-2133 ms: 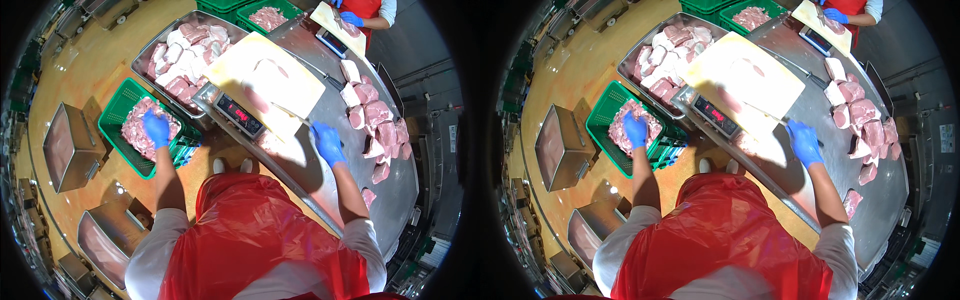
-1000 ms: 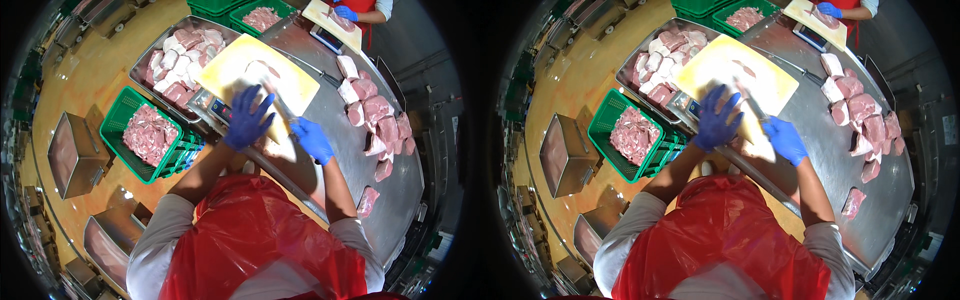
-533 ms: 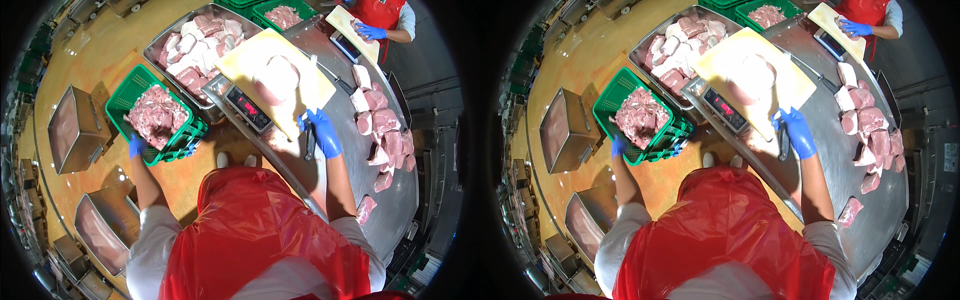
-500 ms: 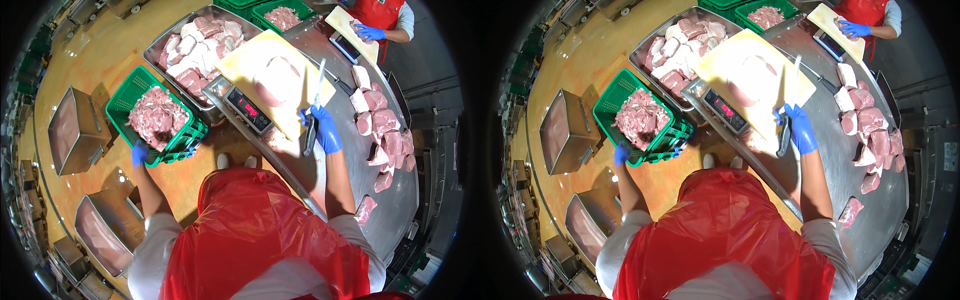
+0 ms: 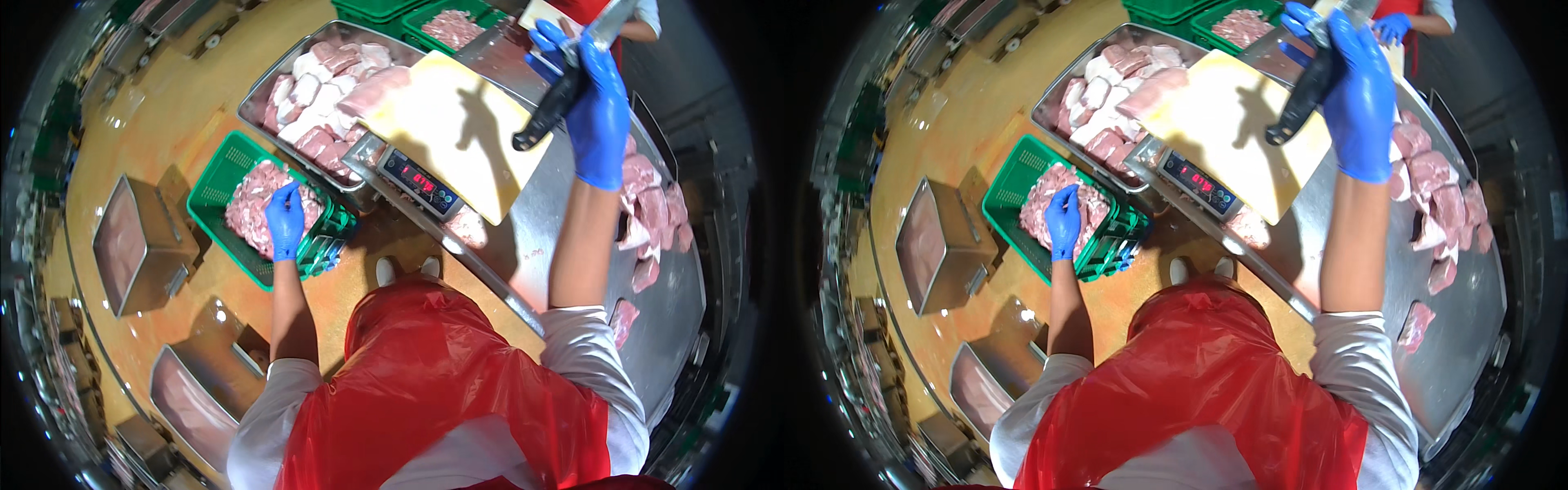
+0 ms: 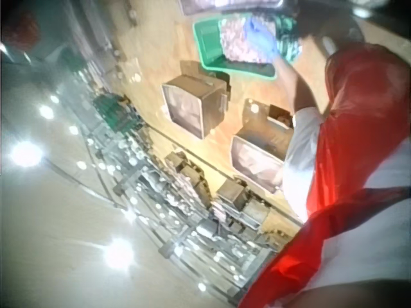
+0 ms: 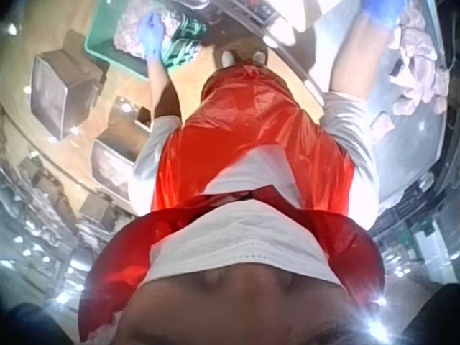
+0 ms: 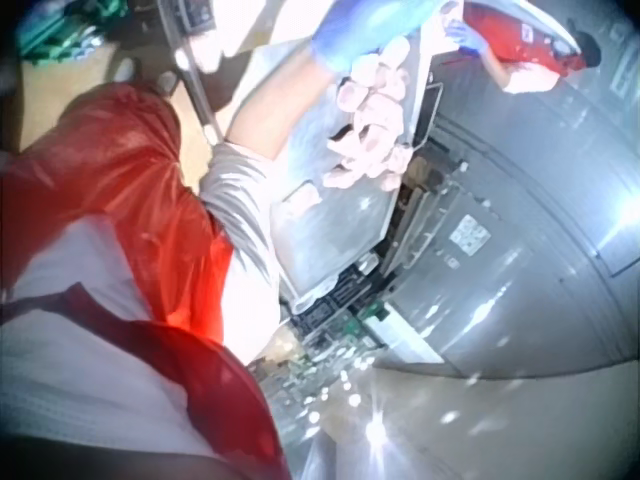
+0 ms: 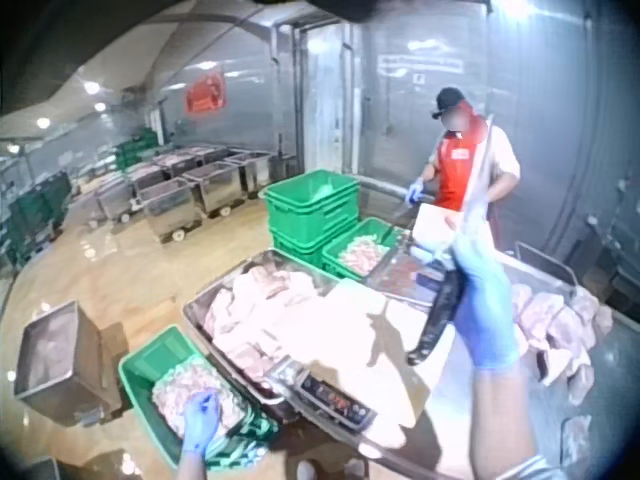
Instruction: The person cuts large pieces of raw meat into smaller portions using a knife on a cutting board. The cut pieces are placed into a green basket, and the process is repeated with multiple pieces of meat.
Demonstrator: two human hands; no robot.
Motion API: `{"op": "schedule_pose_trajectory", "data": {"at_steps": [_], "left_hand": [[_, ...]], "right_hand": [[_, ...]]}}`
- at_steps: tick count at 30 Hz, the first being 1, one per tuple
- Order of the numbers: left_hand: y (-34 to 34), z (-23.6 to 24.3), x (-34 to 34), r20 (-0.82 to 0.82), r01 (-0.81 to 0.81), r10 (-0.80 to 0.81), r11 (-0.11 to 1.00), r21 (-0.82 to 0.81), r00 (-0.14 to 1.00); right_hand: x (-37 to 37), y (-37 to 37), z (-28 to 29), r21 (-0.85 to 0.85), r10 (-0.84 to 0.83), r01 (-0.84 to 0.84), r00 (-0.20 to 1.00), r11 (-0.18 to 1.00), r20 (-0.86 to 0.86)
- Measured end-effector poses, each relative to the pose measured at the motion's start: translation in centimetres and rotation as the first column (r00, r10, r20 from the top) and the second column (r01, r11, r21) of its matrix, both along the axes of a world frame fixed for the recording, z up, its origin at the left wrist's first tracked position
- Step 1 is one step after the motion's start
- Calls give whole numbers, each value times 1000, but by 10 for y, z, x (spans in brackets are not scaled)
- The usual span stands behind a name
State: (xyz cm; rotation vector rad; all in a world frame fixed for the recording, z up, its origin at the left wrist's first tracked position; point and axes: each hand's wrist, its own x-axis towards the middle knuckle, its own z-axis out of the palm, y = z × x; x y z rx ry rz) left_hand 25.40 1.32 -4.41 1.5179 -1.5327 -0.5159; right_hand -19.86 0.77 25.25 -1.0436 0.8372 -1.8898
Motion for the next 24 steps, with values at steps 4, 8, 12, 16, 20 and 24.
{"op": "schedule_pose_trajectory", "data": {"at_steps": [4,8,12,16,20,24], "left_hand": [[-13,54,-124,-57,284,-295,946,-155,954],[37,74,-253,-51,644,-658,749,-157,752],[109,71,-374,133,945,-936,317,-84,326],[203,48,-513,268,982,-953,-171,-85,-143],[299,24,-674,456,823,-740,-568,-31,-494],[386,-20,-814,849,751,-430,-658,-61,-307]], "right_hand": [[-49,108,-65,276,-103,218,920,936,-378],[-55,265,-188,772,-61,235,967,590,-248],[-47,420,-260,850,-524,358,844,385,-118],[-64,530,-295,815,-794,484,606,319,-49],[-92,605,-292,759,-917,628,384,170,-112],[-96,684,-288,749,-943,661,217,-47,-251]]}}
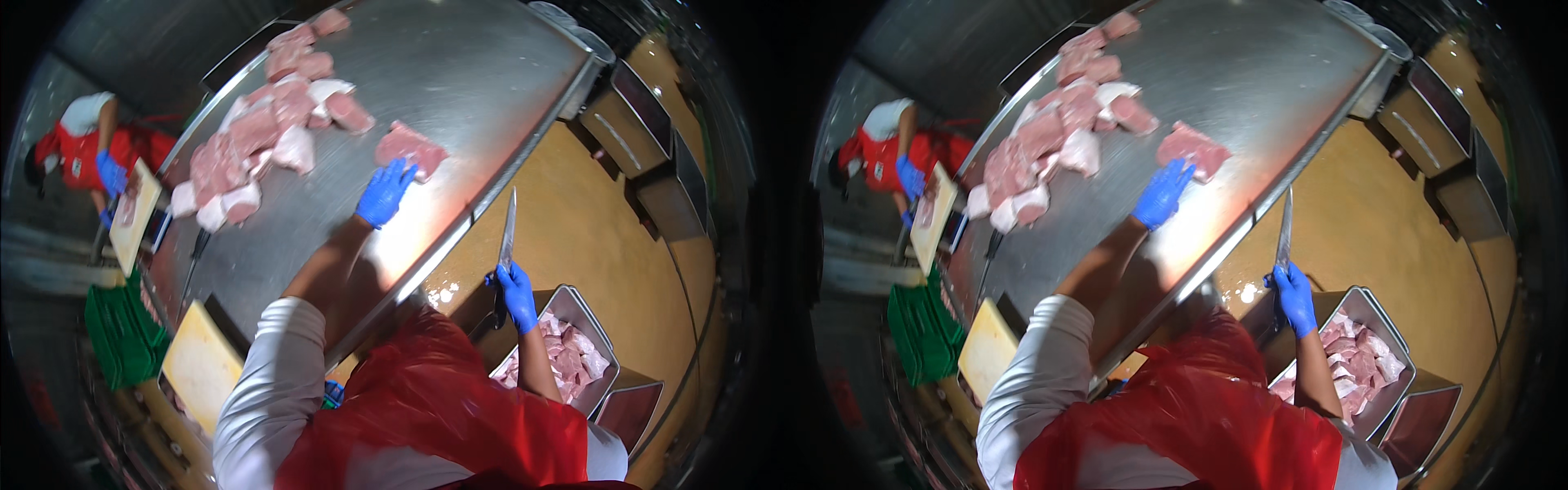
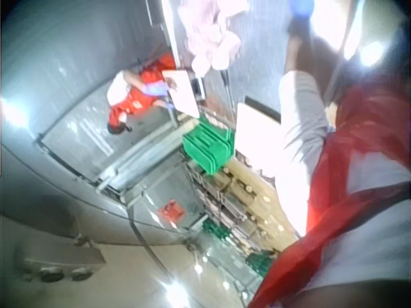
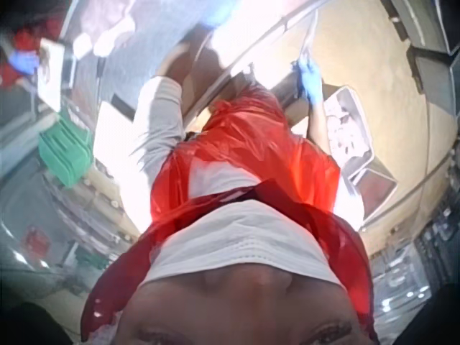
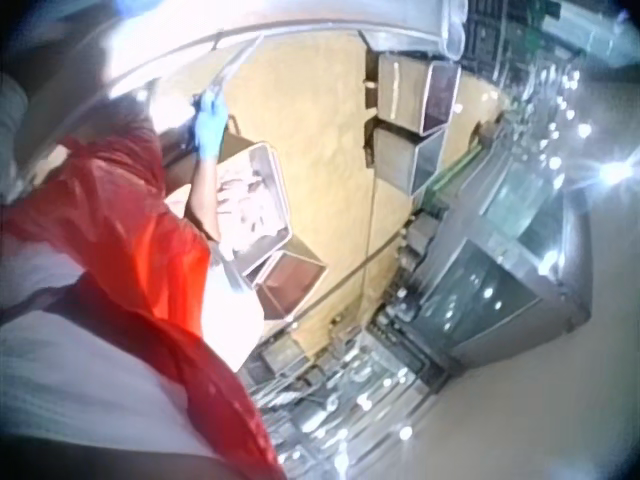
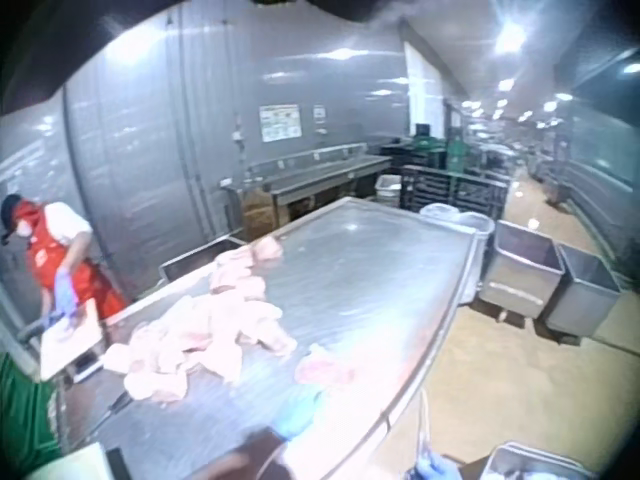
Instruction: The person cuts large pieces of raw meat into smaller portions using a knife on a cutting board. The cut pieces are placed into a green basket, and the process is repeated with multiple pieces of meat.
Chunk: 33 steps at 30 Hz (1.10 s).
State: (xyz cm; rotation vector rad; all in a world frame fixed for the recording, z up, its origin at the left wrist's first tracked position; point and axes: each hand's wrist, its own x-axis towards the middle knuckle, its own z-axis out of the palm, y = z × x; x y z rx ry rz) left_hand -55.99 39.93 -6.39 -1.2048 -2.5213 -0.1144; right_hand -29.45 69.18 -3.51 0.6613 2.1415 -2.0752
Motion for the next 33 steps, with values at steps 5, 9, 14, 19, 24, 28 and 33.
{"op": "schedule_pose_trajectory", "data": {"at_steps": [5,9,14,19,24,28,33], "left_hand": [[61,-40,-105,44,-26,24,999,44,999],[83,-25,-118,308,-151,101,978,144,946],[31,-42,-40,746,-616,-164,466,636,646],[-123,-37,155,571,-980,-797,-182,84,197],[-258,101,318,897,-887,-7,140,439,443],[-379,136,422,404,-700,-585,-668,252,704],[-503,125,525,620,-968,754,-249,-37,-218]], "right_hand": [[34,72,-2,-3,-293,293,955,956,47],[60,94,-12,11,-394,395,914,919,102],[24,65,-25,-71,-245,248,968,966,50],[-37,3,-28,-14,132,-131,989,991,66],[-95,-84,-30,123,474,-467,880,876,-28],[-111,-210,17,109,692,-683,714,722,-103],[-36,-370,98,70,811,-815,556,575,-184]]}}
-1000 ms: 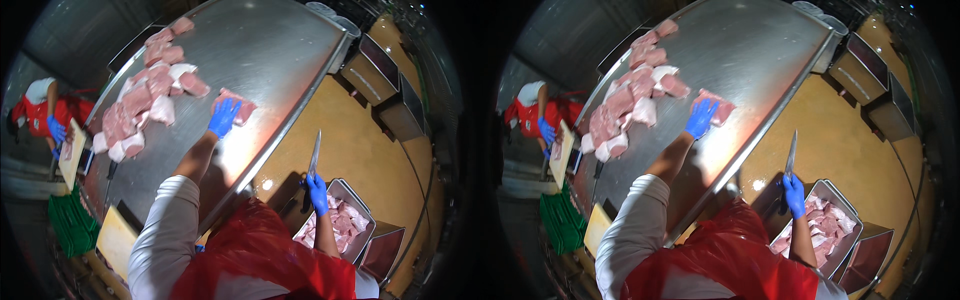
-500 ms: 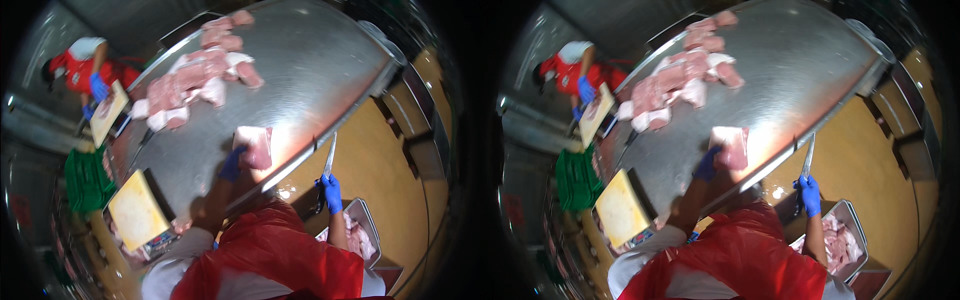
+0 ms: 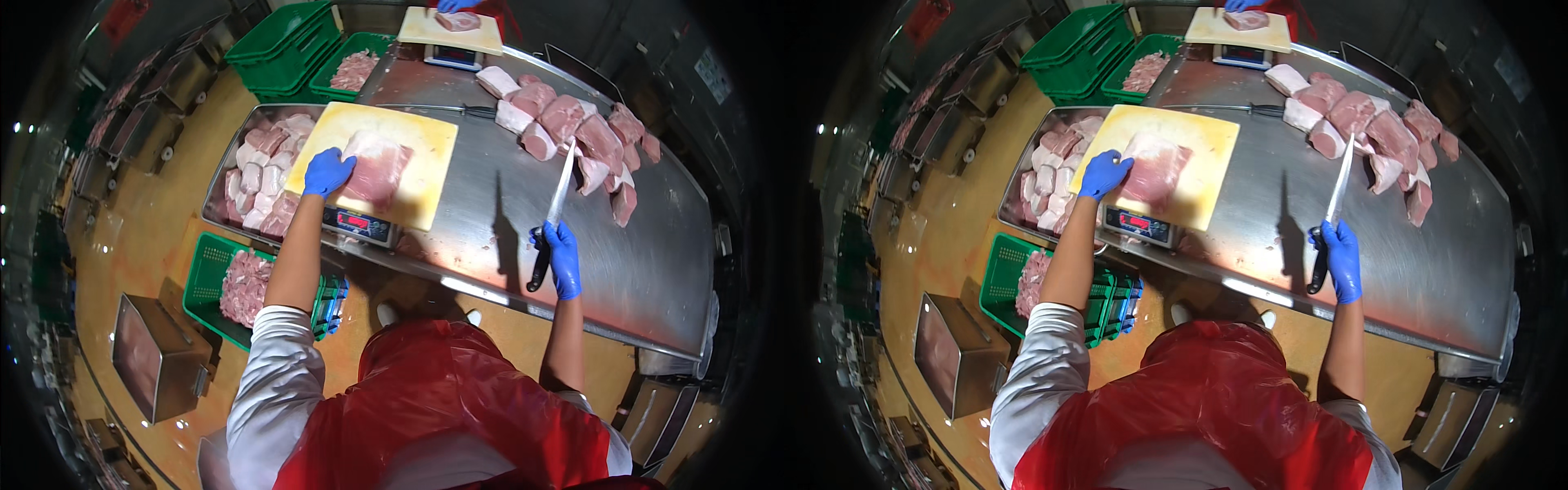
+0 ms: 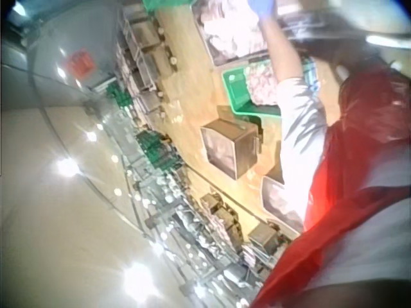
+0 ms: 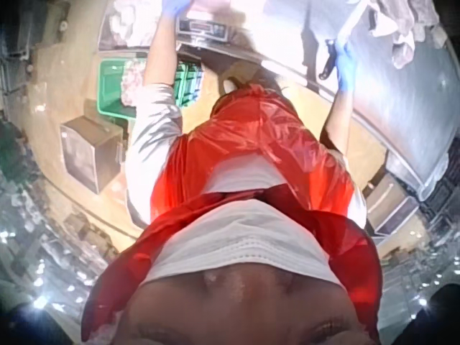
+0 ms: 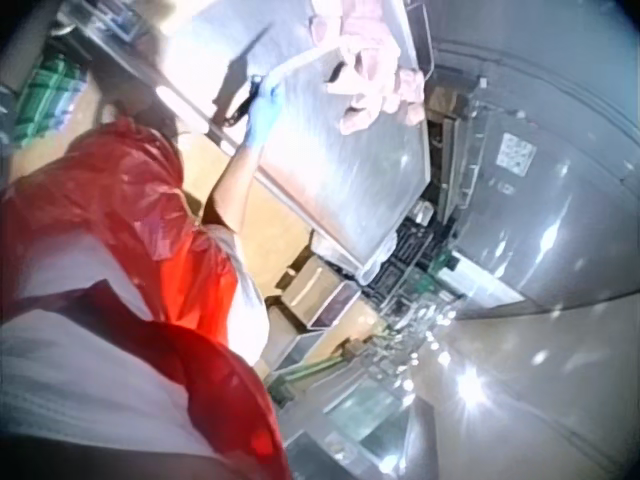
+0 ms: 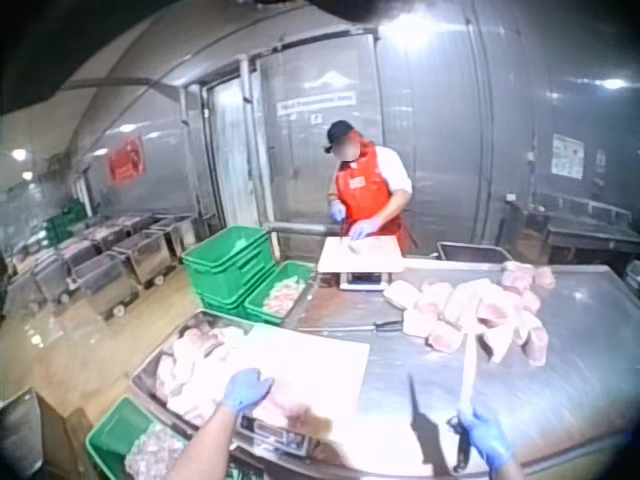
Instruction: The person cuts large pieces of raw meat into smaller portions using a knife on a cutting board. The cut pieces are placed into a green basket, and the process is repeated with multiple pieces of meat.
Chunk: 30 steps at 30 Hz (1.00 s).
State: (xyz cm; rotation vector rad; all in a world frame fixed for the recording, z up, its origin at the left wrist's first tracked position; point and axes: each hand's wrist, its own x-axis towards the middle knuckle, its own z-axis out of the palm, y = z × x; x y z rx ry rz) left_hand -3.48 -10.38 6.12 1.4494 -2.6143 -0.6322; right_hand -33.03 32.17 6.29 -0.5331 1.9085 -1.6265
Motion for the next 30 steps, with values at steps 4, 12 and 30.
{"op": "schedule_pose_trajectory", "data": {"at_steps": [4,12,30], "left_hand": [[4,-16,-2,-63,15,-15,1000,-6,998],[7,13,-57,133,556,-540,814,-172,831],[119,-77,-55,-527,-274,-55,806,-525,848]], "right_hand": [[53,-44,4,4,109,-110,993,994,46],[89,-55,1,86,138,-145,987,986,76],[66,-121,-19,472,520,-285,692,834,-500]]}}
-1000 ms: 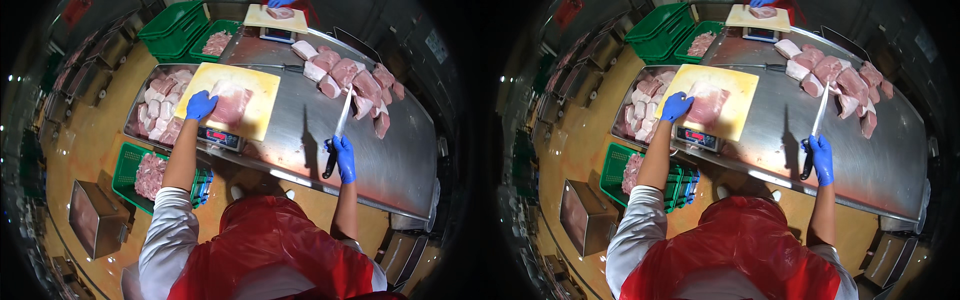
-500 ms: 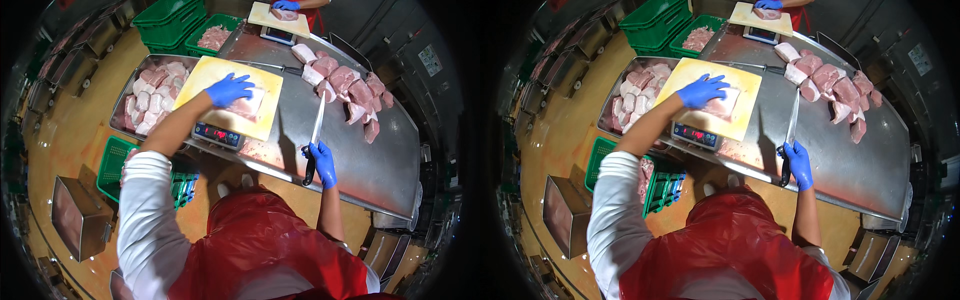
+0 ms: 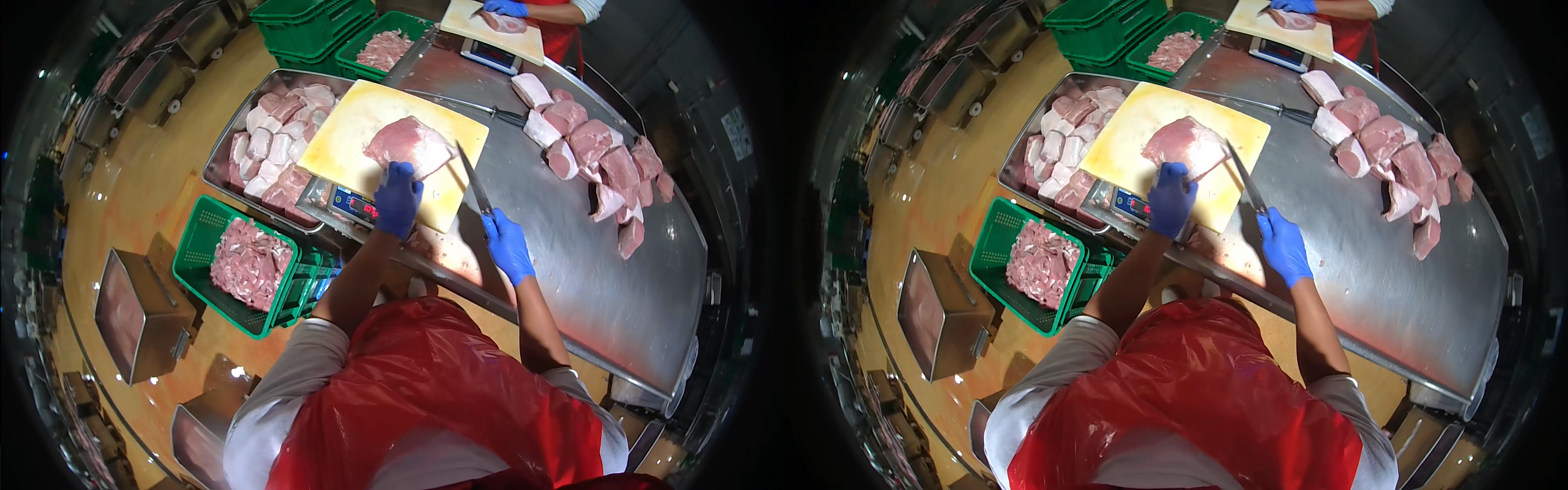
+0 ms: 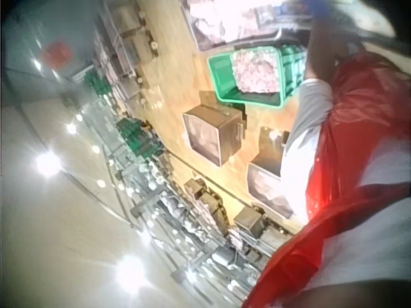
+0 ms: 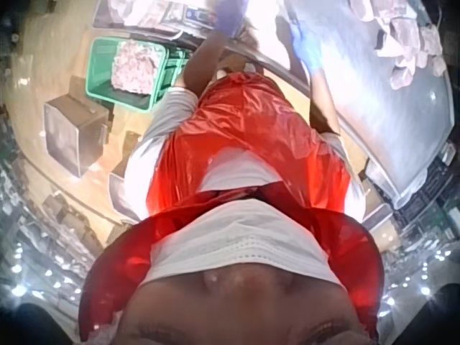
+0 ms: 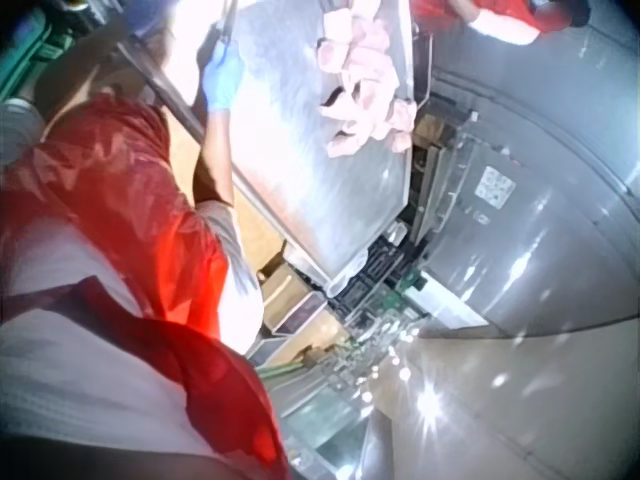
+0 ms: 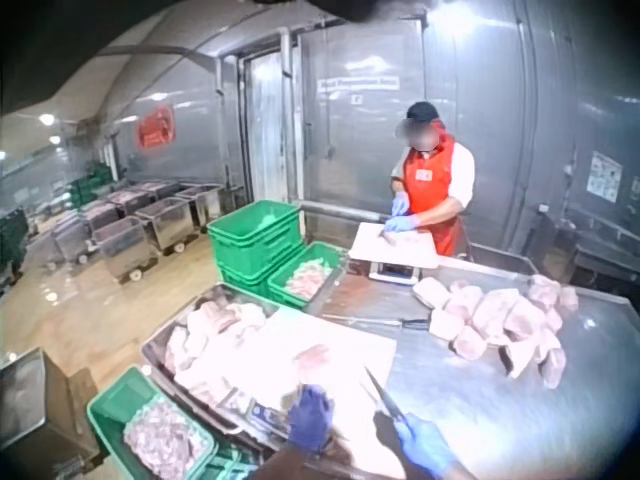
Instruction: The person cuts large pieces of raw meat into smaller portions using a knife on a cutting board. The cut pieces are placed into a green basket, and the process is repeated with multiple pieces of meat.
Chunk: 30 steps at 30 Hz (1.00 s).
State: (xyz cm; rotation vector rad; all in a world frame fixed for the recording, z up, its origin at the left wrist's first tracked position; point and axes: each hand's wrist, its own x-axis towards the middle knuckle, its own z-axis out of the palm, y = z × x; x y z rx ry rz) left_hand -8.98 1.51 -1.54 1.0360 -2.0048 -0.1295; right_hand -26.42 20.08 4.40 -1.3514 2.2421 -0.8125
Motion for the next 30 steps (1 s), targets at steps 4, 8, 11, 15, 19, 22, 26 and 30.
{"op": "schedule_pose_trajectory", "data": {"at_steps": [4,8,11,15,19,22,26,30], "left_hand": [[-21,-2,43,-215,140,-116,985,98,970],[-1,-6,59,-306,51,-8,990,132,952],[7,-12,59,-306,-22,49,996,91,951],[8,-13,50,-332,5,9,999,40,943],[7,-18,58,-351,5,36,993,115,936],[11,-9,84,-465,-63,120,989,137,877],[-3,-51,197,-588,-249,358,933,260,726],[-40,-24,255,435,-739,599,572,355,672]], "right_hand": [[24,-42,16,5,177,-182,951,983,-252],[58,-84,2,8,372,-392,865,920,-337],[93,-119,19,15,426,-434,875,901,-232],[88,-128,7,161,519,-496,777,853,-355],[19,-82,10,334,597,-495,655,802,-463],[-51,-53,48,555,711,-462,573,691,-407],[-64,-26,77,526,624,-376,640,763,-448],[-32,-28,36,91,116,-120,992,989,49]]}}
